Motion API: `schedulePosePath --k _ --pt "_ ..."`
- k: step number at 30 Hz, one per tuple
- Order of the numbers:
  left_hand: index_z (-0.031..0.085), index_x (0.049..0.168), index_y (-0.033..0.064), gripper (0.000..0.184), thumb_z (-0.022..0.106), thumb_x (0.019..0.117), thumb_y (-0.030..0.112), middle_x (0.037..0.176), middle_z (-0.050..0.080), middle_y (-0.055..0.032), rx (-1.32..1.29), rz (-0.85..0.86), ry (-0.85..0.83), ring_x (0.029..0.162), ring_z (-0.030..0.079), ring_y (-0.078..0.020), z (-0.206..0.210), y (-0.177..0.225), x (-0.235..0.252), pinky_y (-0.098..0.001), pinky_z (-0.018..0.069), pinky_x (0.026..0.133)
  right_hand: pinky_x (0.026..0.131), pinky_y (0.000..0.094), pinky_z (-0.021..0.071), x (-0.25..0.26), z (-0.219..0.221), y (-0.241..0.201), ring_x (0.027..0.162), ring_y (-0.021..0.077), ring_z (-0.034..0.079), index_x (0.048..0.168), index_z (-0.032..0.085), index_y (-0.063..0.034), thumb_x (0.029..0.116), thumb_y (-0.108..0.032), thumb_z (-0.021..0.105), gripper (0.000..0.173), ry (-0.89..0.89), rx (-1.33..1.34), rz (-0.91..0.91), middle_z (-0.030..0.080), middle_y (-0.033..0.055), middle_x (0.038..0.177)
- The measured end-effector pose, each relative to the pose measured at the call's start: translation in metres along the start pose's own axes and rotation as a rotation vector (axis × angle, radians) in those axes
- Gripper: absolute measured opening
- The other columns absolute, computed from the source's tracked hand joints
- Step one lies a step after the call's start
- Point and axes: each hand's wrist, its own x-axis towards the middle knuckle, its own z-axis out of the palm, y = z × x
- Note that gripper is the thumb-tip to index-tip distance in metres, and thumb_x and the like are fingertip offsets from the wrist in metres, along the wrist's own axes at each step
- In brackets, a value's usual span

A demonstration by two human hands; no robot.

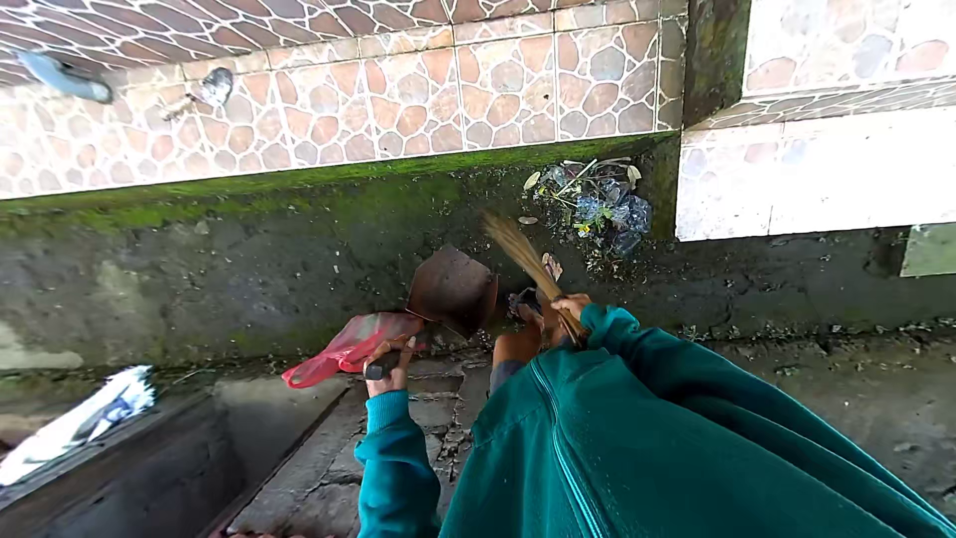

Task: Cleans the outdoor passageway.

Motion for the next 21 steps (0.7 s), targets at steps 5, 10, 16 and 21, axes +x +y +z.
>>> schedulePosePath --k 5,10,16,21 --pt "0.065 0.088 -0.0121 0.023 0.070 0.0870 0.010 0.087 0.070 -0.0096 0.039 -0.022 0.049 0.083 0.062 0.0021 -0.018 0.000 0.007 -0.0171 0.0503 0.082 0.061 0.0353 0.0577 -0.031 -0.024 0.022 0.064 0.0178 0.062 0.127 0.059 0.0026 0.1025 -0.015 0.063 0.030 0.143 0.223 -0.023 0.064 0.0133 0.089" --pt "0.065 0.090 -0.0142 0.020 0.069 0.0875 0.005 0.087 0.070 -0.0139 0.066 -0.037 0.057 0.083 0.063 -0.0022 -0.028 -0.004 0.025 -0.0202 0.0510 0.082 0.081 0.0365 0.0582 -0.060 -0.007 0.035 0.084 0.0176 0.067 0.127 0.061 0.0057 0.0967 -0.011 0.068 0.035 0.000 0.088 -0.179 0.069 0.0164 0.103" --pt "0.065 0.091 -0.0161 0.019 0.068 0.0864 0.002 0.093 0.071 -0.0205 0.099 -0.027 -0.014 0.091 0.067 -0.0137 -0.040 -0.026 0.056 -0.0291 0.0534 0.089 0.071 0.0350 0.0563 0.020 0.089 -0.044 0.073 0.0186 0.062 0.132 0.057 0.0025 0.1023 -0.019 0.063 0.038 -0.204 -0.109 -0.096 0.063 0.0166 0.103" --pt "0.064 0.091 -0.0178 0.020 0.069 0.0854 0.001 0.093 0.072 -0.0200 0.032 0.006 -0.057 0.094 0.069 -0.0113 -0.066 -0.060 0.080 -0.0261 0.0537 0.091 0.083 0.0391 0.0559 0.060 0.120 -0.069 0.089 0.0250 0.065 0.134 0.055 0.0062 0.1047 -0.022 0.060 0.041 0.043 0.172 -0.006 0.063 0.0215 0.113"
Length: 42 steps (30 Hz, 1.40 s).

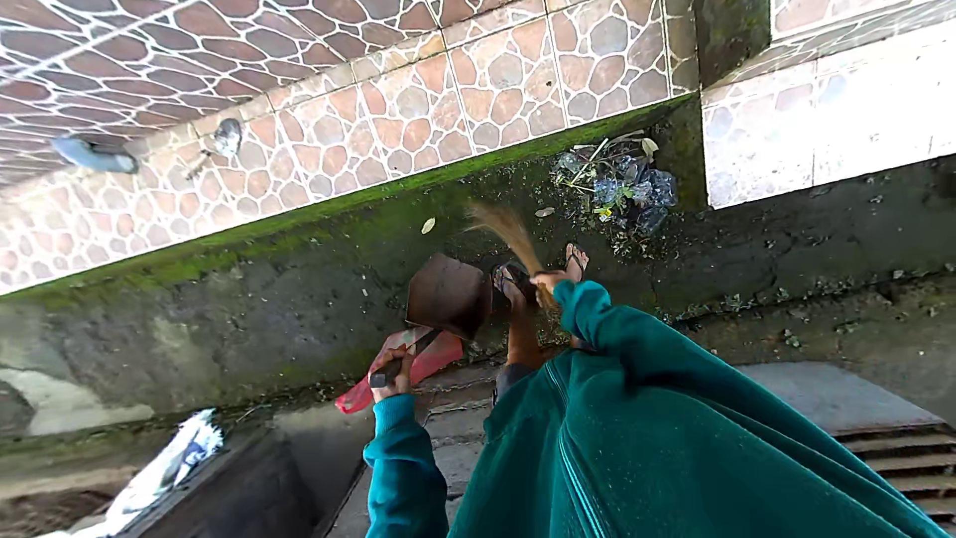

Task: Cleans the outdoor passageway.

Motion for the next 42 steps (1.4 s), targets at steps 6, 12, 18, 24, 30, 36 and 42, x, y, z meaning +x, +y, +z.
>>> schedulePosePath --k 6,12,18,24,30,36,42 --pt "0.065 0.087 -0.0145 0.017 0.069 0.0848 0.002 0.092 0.071 -0.0173 -0.035 0.022 -0.053 0.092 0.068 -0.0087 -0.029 -0.019 0.021 -0.0243 0.0534 0.089 0.056 0.0361 0.0583 -0.081 0.007 0.051 0.056 0.0189 0.062 0.130 0.056 0.0020 0.1040 -0.016 0.059 0.032 0.121 0.349 -0.047 0.062 0.0120 0.080" --pt "0.066 0.087 -0.0140 0.015 0.070 0.0857 0.000 0.094 0.072 -0.0201 -0.018 0.016 -0.078 0.094 0.068 -0.0142 -0.039 -0.034 0.031 -0.0280 0.0532 0.091 0.058 0.0319 0.0574 -0.074 0.077 0.031 0.058 0.0155 0.061 0.124 0.059 0.0032 0.1024 -0.015 0.061 0.028 -0.198 0.095 -0.083 0.063 0.0090 0.079" --pt "0.066 0.087 -0.0151 0.017 0.067 0.0827 0.001 0.092 0.073 -0.0181 -0.036 0.067 -0.085 0.092 0.070 -0.0100 -0.059 -0.065 0.028 -0.0249 0.0541 0.090 0.079 0.0367 0.0567 0.026 0.173 -0.016 0.084 0.0219 0.064 0.133 0.053 0.0076 0.1024 -0.021 0.064 0.044 -0.188 -0.063 0.019 0.061 0.0212 0.113" --pt "0.066 0.087 -0.0150 0.020 0.070 0.0833 0.004 0.090 0.072 -0.0201 0.017 0.052 -0.096 0.092 0.069 -0.0157 -0.071 -0.078 0.027 -0.0306 0.0542 0.090 0.054 0.0350 0.0558 -0.080 0.172 0.007 0.055 0.0189 0.059 0.130 0.053 0.0012 0.1062 -0.017 0.056 0.030 0.028 0.487 0.047 0.059 0.0115 0.080" --pt "0.067 0.086 -0.0127 0.017 0.071 0.0835 0.004 0.090 0.072 -0.0188 0.045 0.037 -0.141 0.089 0.069 -0.0148 -0.063 -0.085 0.035 -0.0322 0.0545 0.088 0.056 0.0351 0.0553 -0.107 0.183 0.032 0.059 0.0191 0.059 0.132 0.053 0.0013 0.1035 -0.012 0.060 0.032 -0.122 0.301 0.013 0.060 0.0133 0.087" --pt "0.066 0.086 -0.0142 0.016 0.070 0.0838 0.001 0.088 0.072 -0.0175 0.071 0.055 -0.144 0.084 0.067 -0.0108 -0.067 -0.069 0.038 -0.0273 0.0538 0.084 0.075 0.0355 0.0559 -0.019 0.184 -0.013 0.078 0.0205 0.061 0.132 0.053 0.0055 0.1035 -0.018 0.061 0.038 -0.119 0.213 0.054 0.060 0.0173 0.106" --pt "0.067 0.090 -0.0152 0.015 0.070 0.0869 -0.001 0.093 0.072 -0.0226 0.137 -0.012 -0.178 0.091 0.069 -0.0193 -0.059 -0.051 0.033 -0.0343 0.0531 0.090 0.066 0.0424 0.0566 -0.105 0.212 0.023 0.071 0.0254 0.062 0.138 0.050 0.0007 0.1057 -0.014 0.056 0.036 -0.073 0.540 0.056 0.061 0.0182 0.097"
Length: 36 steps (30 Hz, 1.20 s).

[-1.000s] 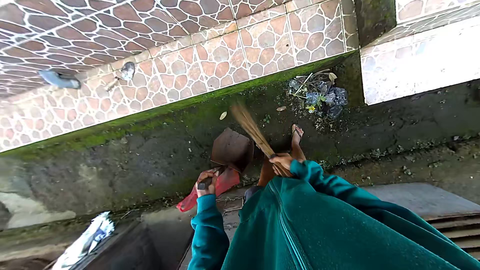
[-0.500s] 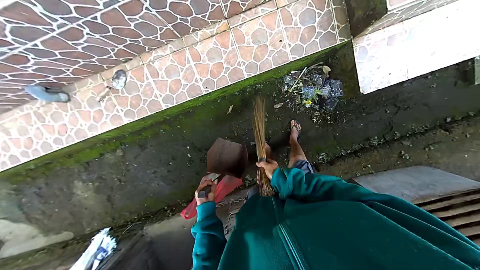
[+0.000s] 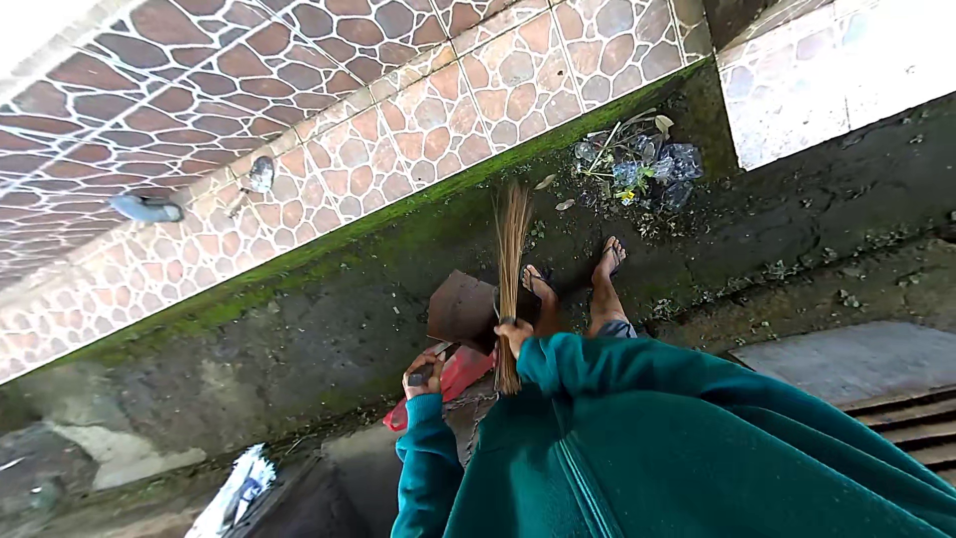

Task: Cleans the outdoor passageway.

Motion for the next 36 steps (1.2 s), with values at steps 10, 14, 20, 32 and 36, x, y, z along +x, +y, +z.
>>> schedulePosePath --k 10,14,20,32,36 --pt "0.069 0.093 -0.0119 0.018 0.071 0.0879 0.006 0.098 0.072 -0.0228 0.053 -0.040 -0.029 0.098 0.069 -0.0259 0.008 0.033 -0.005 -0.0402 0.0522 0.095 0.060 0.0337 0.0558 0.074 -0.088 -0.079 0.060 0.0172 0.060 0.123 0.055 0.0042 0.1077 -0.020 0.049 0.029 0.035 -0.164 -0.076 0.060 0.0098 0.078" --pt "0.070 0.092 -0.0121 0.019 0.071 0.0885 0.006 0.097 0.072 -0.0234 0.058 0.025 -0.054 0.098 0.069 -0.0266 0.020 0.047 -0.001 -0.0413 0.0527 0.095 0.057 0.0337 0.0554 0.045 -0.157 -0.102 0.057 0.0177 0.058 0.114 0.056 0.0015 0.1086 -0.022 0.047 0.025 0.156 -0.058 -0.101 0.057 0.0084 0.074" --pt "0.069 0.091 -0.0126 0.019 0.072 0.0886 0.006 0.097 0.072 -0.0249 0.084 0.103 -0.120 0.100 0.069 -0.0303 0.053 0.076 0.017 -0.0441 0.0517 0.096 0.062 0.0333 0.0553 -0.024 -0.254 -0.079 0.064 0.0160 0.060 0.123 0.059 0.0042 0.1009 -0.010 0.061 0.026 0.063 -0.401 -0.096 0.062 0.0111 0.086" --pt "0.069 0.096 -0.0138 0.019 0.072 0.0907 0.004 0.100 0.071 -0.0268 0.160 0.216 -0.287 0.104 0.067 -0.0296 0.140 0.164 0.076 -0.0417 0.0490 0.100 0.092 0.0474 0.0514 -0.002 -0.360 -0.071 0.100 0.0293 0.063 0.128 0.060 0.0063 0.0978 -0.012 0.066 0.036 0.230 -0.356 -0.200 0.064 0.0246 0.117" --pt "0.069 0.095 -0.0125 0.019 0.074 0.0886 0.004 0.100 0.071 -0.0255 0.122 0.295 -0.323 0.104 0.067 -0.0305 0.179 0.170 0.110 -0.0448 0.0496 0.100 0.088 0.0457 0.0552 -0.054 -0.385 -0.021 0.094 0.0263 0.066 0.141 0.054 0.0007 0.0966 -0.019 0.070 0.051 0.159 -0.299 -0.221 0.067 0.0213 0.116"
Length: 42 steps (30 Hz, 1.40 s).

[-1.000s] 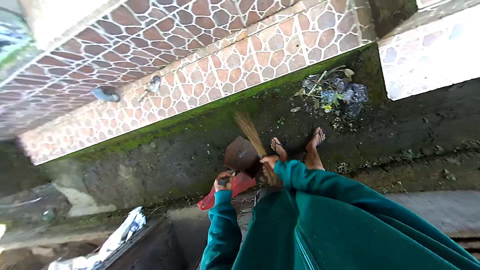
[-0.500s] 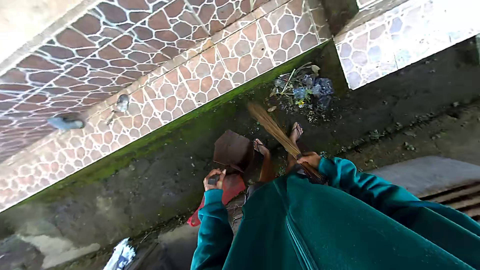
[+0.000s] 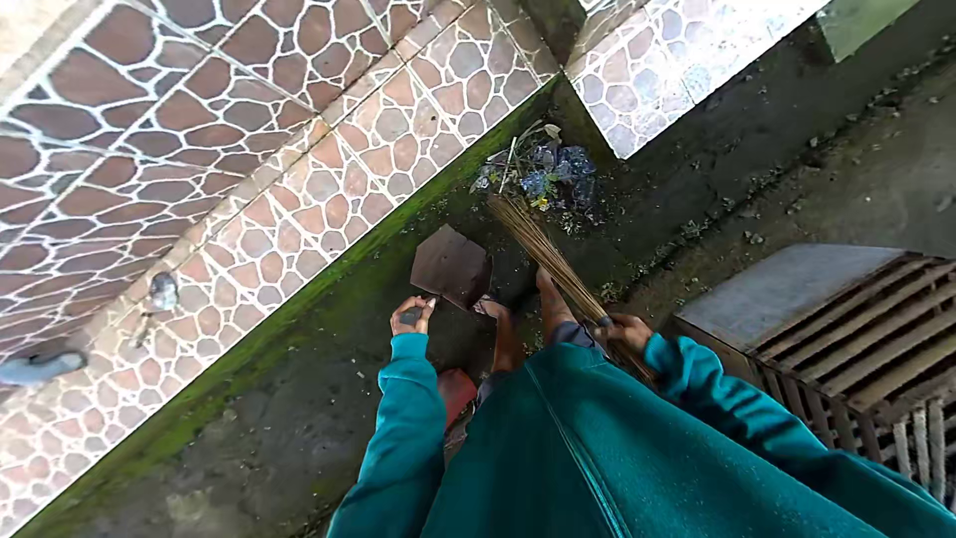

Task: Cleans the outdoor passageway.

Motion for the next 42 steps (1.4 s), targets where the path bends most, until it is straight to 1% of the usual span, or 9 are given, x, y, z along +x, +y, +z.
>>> schedulePosePath --k 4,9,14,18,24,30,35,38,42 --pt "0.068 0.095 -0.0136 0.019 0.073 0.0897 0.004 0.105 0.070 -0.0275 -0.005 0.089 -0.065 0.110 0.066 -0.0357 0.020 0.002 0.042 -0.0490 0.0466 0.106 0.061 0.0385 0.0574 -0.059 -0.018 0.046 0.068 0.0197 0.065 0.143 0.052 -0.0025 0.0936 -0.014 0.066 0.053 0.138 0.165 0.052 0.069 0.0152 0.100" --pt "0.065 0.097 -0.0157 0.023 0.072 0.0921 0.005 0.104 0.068 -0.0305 0.035 0.144 -0.111 0.106 0.065 -0.0368 0.041 0.026 0.083 -0.0502 0.0469 0.102 0.050 0.0338 0.0555 -0.075 -0.044 0.071 0.053 0.0164 0.061 0.135 0.054 0.0025 0.0982 -0.008 0.057 0.038 0.403 0.457 0.131 0.064 0.0100 0.078" --pt "0.063 0.094 -0.0165 0.023 0.072 0.0901 0.004 0.099 0.068 -0.0286 -0.005 0.195 -0.091 0.099 0.064 -0.0311 0.056 0.046 0.117 -0.0452 0.0481 0.097 0.054 0.0314 0.0548 0.025 -0.082 0.043 0.055 0.0139 0.059 0.126 0.056 0.0024 0.1032 -0.011 0.057 0.027 0.513 0.574 0.173 0.062 0.0073 0.078" --pt "0.065 0.094 -0.0135 0.022 0.074 0.0886 0.006 0.096 0.069 -0.0242 -0.008 0.216 -0.052 0.097 0.065 -0.0246 0.069 0.054 0.133 -0.0401 0.0491 0.096 0.076 0.0403 0.0562 0.123 -0.095 0.007 0.081 0.0233 0.064 0.134 0.055 0.0028 0.1003 -0.011 0.060 0.037 0.377 0.394 0.227 0.065 0.0186 0.104" --pt "0.067 0.100 -0.0105 0.024 0.074 0.0909 0.010 0.100 0.069 -0.0235 0.041 0.102 -0.018 0.095 0.064 -0.0243 0.092 0.048 0.144 -0.0415 0.0492 0.092 0.053 0.0411 0.0575 0.183 -0.055 -0.012 0.055 0.0231 0.063 0.122 0.059 0.0030 0.0897 -0.005 0.068 0.035 0.134 0.248 0.139 0.065 0.0154 0.077" --pt "0.067 0.106 -0.0096 0.027 0.073 0.0942 0.014 0.108 0.067 -0.0276 0.088 0.021 -0.041 0.104 0.063 -0.0332 0.104 0.072 0.146 -0.0485 0.0463 0.097 0.070 0.0361 0.0573 0.121 -0.032 -0.042 0.071 0.0192 0.063 0.128 0.055 0.0055 0.0860 0.005 0.071 0.046 -0.036 0.098 0.127 0.064 0.0158 0.096" --pt "0.068 0.108 -0.0079 0.029 0.073 0.0942 0.017 0.111 0.068 -0.0273 0.092 -0.009 -0.041 0.109 0.064 -0.0355 0.109 0.070 0.151 -0.0526 0.0459 0.101 0.090 0.0464 0.0551 0.122 0.012 -0.032 0.099 0.0286 0.066 0.131 0.057 0.0049 0.0757 -0.002 0.082 0.061 -0.139 -0.029 0.046 0.065 0.0230 0.117" --pt "0.069 0.106 -0.0073 0.028 0.073 0.0936 0.017 0.109 0.069 -0.0260 0.078 -0.004 -0.017 0.106 0.065 -0.0331 0.108 0.063 0.151 -0.0502 0.0468 0.099 0.106 0.0515 0.0469 0.109 0.025 -0.030 0.120 0.0356 0.061 0.139 0.055 0.0046 0.0796 -0.004 0.082 0.066 -0.200 -0.117 0.055 0.061 0.0273 0.132" --pt "0.069 0.107 -0.0061 0.028 0.074 0.0933 0.018 0.109 0.069 -0.0245 0.066 -0.047 0.016 0.105 0.065 -0.0311 0.106 0.066 0.150 -0.0483 0.0470 0.099 0.104 0.0576 0.0488 0.064 0.009 -0.010 0.116 0.0389 0.064 0.141 0.056 0.0004 0.0859 -0.009 0.074 0.059 -0.218 -0.227 -0.034 0.065 0.0273 0.126"
